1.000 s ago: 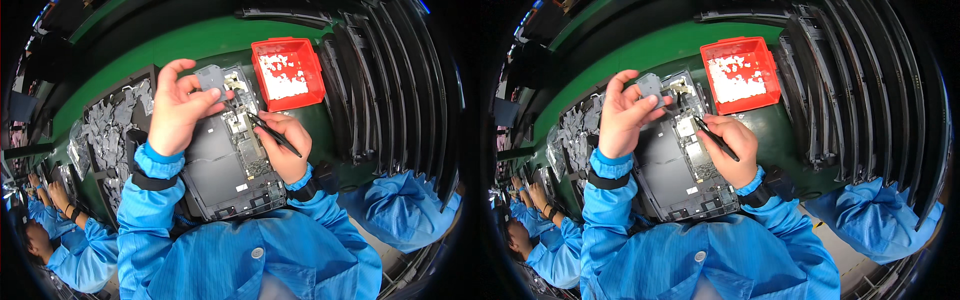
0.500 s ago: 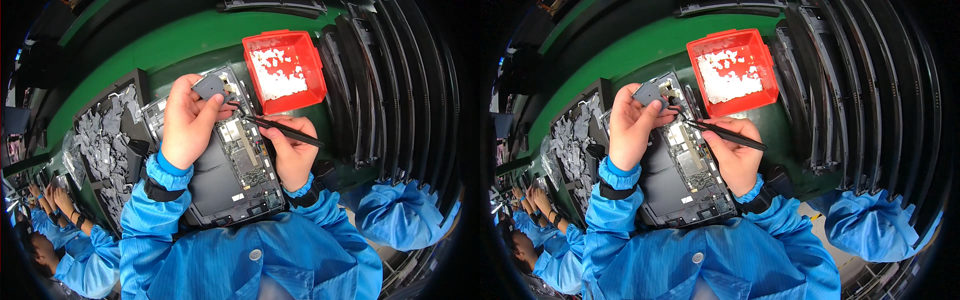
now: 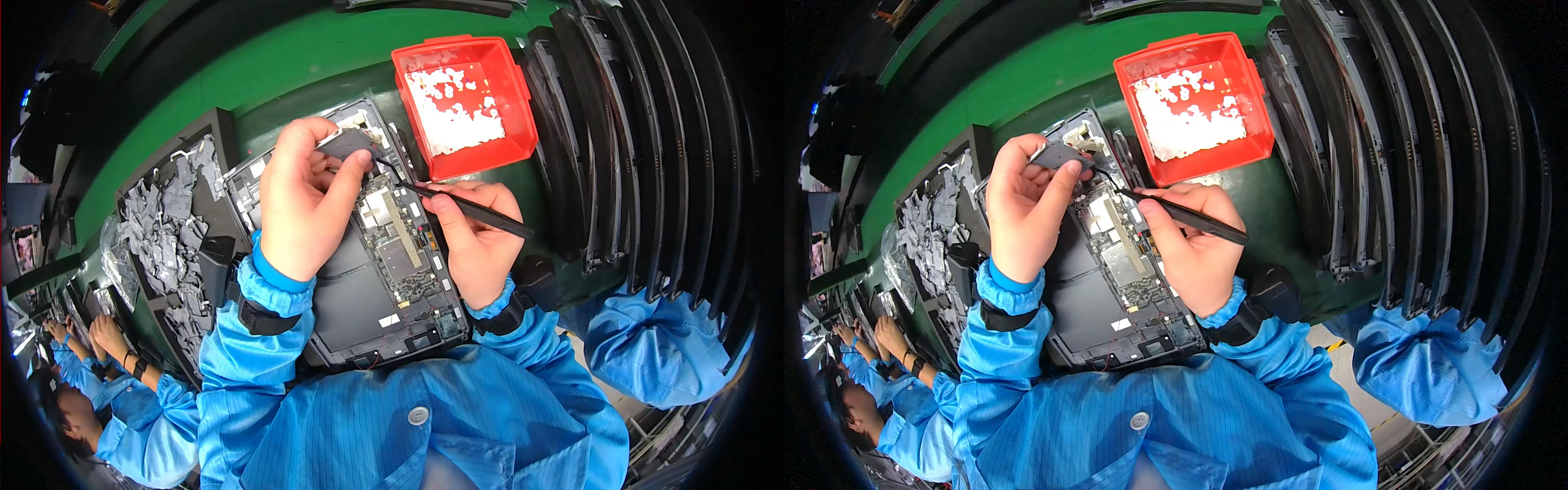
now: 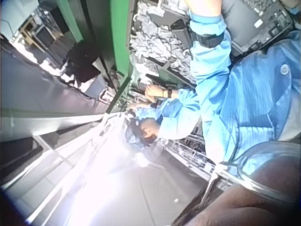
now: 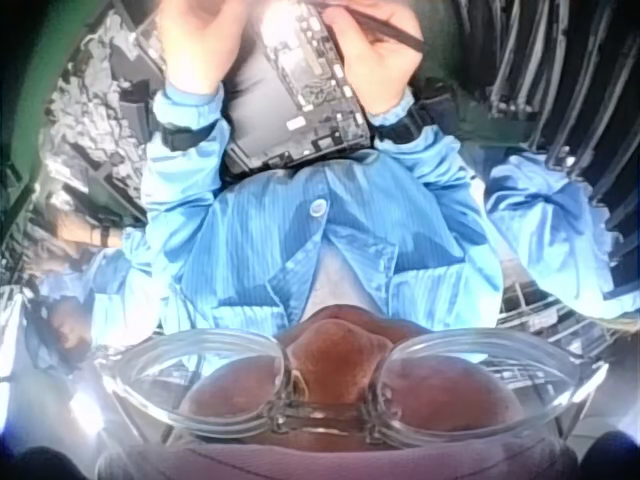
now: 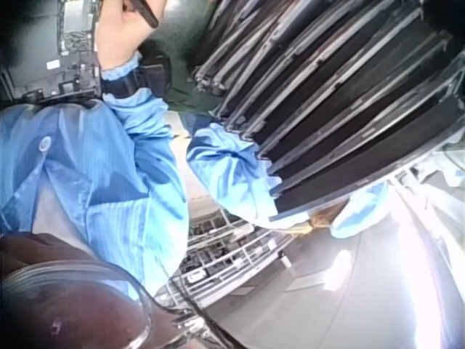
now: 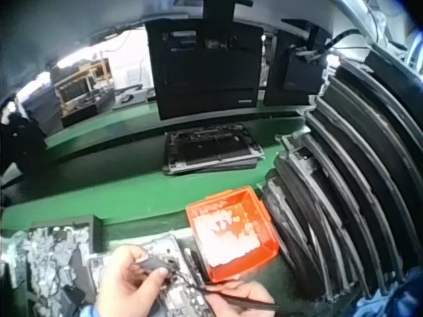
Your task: The person assembles internal components into a laptop chassis by placing a motherboard and internal cables into the chassis, using tweezers to manipulate the small parts. The person wears a static wrist strap for protection during the assembly process.
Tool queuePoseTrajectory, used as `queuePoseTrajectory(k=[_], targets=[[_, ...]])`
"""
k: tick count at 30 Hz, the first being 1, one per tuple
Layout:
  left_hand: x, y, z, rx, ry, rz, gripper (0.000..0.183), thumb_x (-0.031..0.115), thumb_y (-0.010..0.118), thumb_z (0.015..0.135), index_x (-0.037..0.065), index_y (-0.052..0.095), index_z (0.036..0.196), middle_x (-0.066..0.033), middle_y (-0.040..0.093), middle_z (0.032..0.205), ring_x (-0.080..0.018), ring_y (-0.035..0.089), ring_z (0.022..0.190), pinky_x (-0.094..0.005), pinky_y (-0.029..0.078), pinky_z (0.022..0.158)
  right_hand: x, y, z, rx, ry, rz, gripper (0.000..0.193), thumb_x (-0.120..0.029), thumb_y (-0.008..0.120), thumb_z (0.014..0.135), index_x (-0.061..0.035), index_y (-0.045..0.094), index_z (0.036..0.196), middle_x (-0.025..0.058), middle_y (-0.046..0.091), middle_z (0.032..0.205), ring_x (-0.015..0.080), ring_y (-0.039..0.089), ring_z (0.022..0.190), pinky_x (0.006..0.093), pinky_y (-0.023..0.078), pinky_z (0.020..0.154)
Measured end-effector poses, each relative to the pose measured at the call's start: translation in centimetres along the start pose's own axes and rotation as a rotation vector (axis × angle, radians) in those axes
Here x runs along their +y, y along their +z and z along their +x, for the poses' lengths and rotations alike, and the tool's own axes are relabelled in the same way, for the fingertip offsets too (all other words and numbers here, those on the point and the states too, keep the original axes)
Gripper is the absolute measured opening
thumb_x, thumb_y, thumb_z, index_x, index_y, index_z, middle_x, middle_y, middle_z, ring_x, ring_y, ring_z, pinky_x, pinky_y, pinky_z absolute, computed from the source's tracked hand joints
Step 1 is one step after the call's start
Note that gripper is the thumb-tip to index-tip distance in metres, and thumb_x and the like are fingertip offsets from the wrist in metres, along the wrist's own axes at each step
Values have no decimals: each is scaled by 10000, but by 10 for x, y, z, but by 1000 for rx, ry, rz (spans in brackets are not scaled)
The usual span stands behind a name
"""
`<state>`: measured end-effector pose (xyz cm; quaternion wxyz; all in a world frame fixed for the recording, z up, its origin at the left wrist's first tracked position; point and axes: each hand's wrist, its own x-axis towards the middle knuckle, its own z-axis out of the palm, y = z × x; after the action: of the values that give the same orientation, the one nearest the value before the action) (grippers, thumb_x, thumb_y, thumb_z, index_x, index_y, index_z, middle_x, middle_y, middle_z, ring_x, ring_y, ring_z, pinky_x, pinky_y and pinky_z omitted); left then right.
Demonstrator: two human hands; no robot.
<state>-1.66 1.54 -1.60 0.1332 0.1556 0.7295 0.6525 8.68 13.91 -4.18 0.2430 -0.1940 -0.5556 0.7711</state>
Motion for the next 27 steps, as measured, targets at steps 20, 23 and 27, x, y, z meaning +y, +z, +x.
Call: queuePoseTrajectory(k=[20, 23, 27], targets=[[-5, -1, 1, 89, 129, 336, 243, 6, 631, 778, 14, 466, 957, -31, 517, 649, -47, 433, 462, -204, 345, 404, -7, 3, 8, -26, 15, -75, 127, 63, 633, 777, 44, 523, 838, 125, 605, 856, 104, 587, 718, 216, 492, 625], [-5, 0, 0, 83, 130, 330, 244, 8, 631, 777, 12, 468, 958, -35, 523, 652, -52, 436, 462, -208, 351, 406, -7, 4, 7, -17, 31, -66, 126, 62, 636, 775, 43, 524, 829, 127, 606, 848, 112, 592, 724, 225, 494, 633], [-6, 1, 0, 80, 137, 336, 234, 6, 625, 780, 8, 468, 955, -37, 522, 645, -54, 439, 463, -211, 354, 407, 9, -1, 8, -42, -175, -166, 151, 43, 664, 755, 38, 521, 805, 133, 612, 815, 156, 616, 727, 264, 492, 639]])
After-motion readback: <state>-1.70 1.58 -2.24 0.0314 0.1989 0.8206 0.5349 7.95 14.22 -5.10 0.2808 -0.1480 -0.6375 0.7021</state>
